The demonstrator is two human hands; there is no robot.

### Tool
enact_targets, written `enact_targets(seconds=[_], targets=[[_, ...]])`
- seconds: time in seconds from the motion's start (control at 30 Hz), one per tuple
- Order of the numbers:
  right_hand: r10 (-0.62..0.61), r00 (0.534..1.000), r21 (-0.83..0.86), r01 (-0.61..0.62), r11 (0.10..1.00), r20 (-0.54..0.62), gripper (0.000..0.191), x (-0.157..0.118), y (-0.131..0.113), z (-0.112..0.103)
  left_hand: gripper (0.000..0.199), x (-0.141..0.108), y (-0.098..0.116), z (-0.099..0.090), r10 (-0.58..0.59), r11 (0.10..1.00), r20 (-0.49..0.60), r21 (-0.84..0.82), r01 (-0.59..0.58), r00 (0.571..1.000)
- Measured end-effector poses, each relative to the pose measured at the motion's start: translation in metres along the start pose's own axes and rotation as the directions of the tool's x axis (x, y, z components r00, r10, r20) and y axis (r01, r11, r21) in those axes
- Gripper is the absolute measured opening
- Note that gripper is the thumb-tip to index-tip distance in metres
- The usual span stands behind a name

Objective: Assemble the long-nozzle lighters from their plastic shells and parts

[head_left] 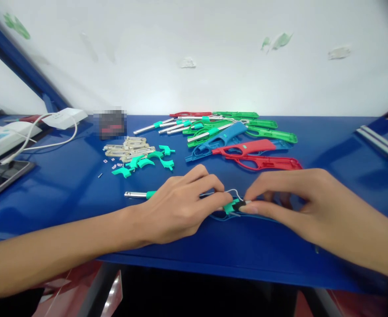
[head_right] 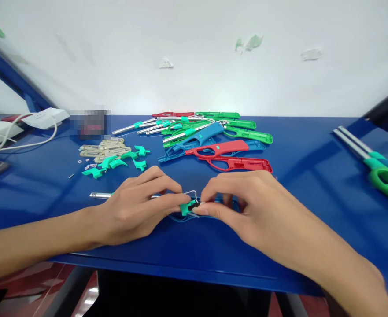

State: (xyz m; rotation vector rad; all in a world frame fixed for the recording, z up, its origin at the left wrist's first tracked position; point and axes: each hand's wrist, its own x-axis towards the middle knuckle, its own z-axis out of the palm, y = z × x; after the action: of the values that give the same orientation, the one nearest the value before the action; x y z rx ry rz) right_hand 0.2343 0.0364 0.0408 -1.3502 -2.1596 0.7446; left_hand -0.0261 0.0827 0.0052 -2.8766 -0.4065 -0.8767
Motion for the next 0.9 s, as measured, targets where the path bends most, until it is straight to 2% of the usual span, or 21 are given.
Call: enact_targets(seconds=[0.27,0.33,0.4,0.47,0.6,0.73,0.8,0.9], targets=[[0.004,1.000,-0.165,-0.001,0.986,0.019,0.028,-0.005,0.001,-0.001,0.036,0.002,0.001,-0.001,-0.039,0.998,0.041,-0.048,0.041,0.998],[0.004,1.000,-0.244,-0.010,0.970,-0.025,0.028,-0.007,-0.001,-0.001,0.035,0.002,0.001,-0.001,-0.041,0.998,0.043,-0.039,0.043,0.998],[-0.042,0.992,-0.307,0.004,0.952,-0.119,0.032,-0.007,-0.002,0.000,0.033,0.001,0.002,-0.002,-0.042,0.999,0.049,-0.028,0.043,0.998],[-0.088,0.983,-0.333,0.030,0.942,-0.160,0.035,-0.006,-0.002,0.003,0.032,0.001,0.002,-0.002,-0.045,0.999,0.063,-0.024,0.047,0.997],[-0.133,0.988,-0.314,0.100,0.944,-0.083,0.027,-0.005,0.001,0.011,0.026,0.001,0.002,-0.001,-0.074,0.993,0.072,-0.088,0.080,0.995],[-0.124,0.992,-0.277,0.114,0.954,-0.022,0.020,-0.003,0.004,0.014,0.021,0.002,0.003,-0.002,-0.103,0.980,0.081,-0.162,0.115,0.991],[-0.115,0.993,-0.248,0.111,0.962,-0.001,0.021,-0.001,0.005,0.013,0.023,0.003,0.004,-0.004,-0.117,0.970,0.094,-0.201,0.134,0.989],[-0.096,0.995,-0.213,0.093,0.973,-0.004,0.021,-0.001,0.005,0.012,0.037,0.005,0.005,-0.010,-0.132,0.956,0.104,-0.250,0.154,0.986]])
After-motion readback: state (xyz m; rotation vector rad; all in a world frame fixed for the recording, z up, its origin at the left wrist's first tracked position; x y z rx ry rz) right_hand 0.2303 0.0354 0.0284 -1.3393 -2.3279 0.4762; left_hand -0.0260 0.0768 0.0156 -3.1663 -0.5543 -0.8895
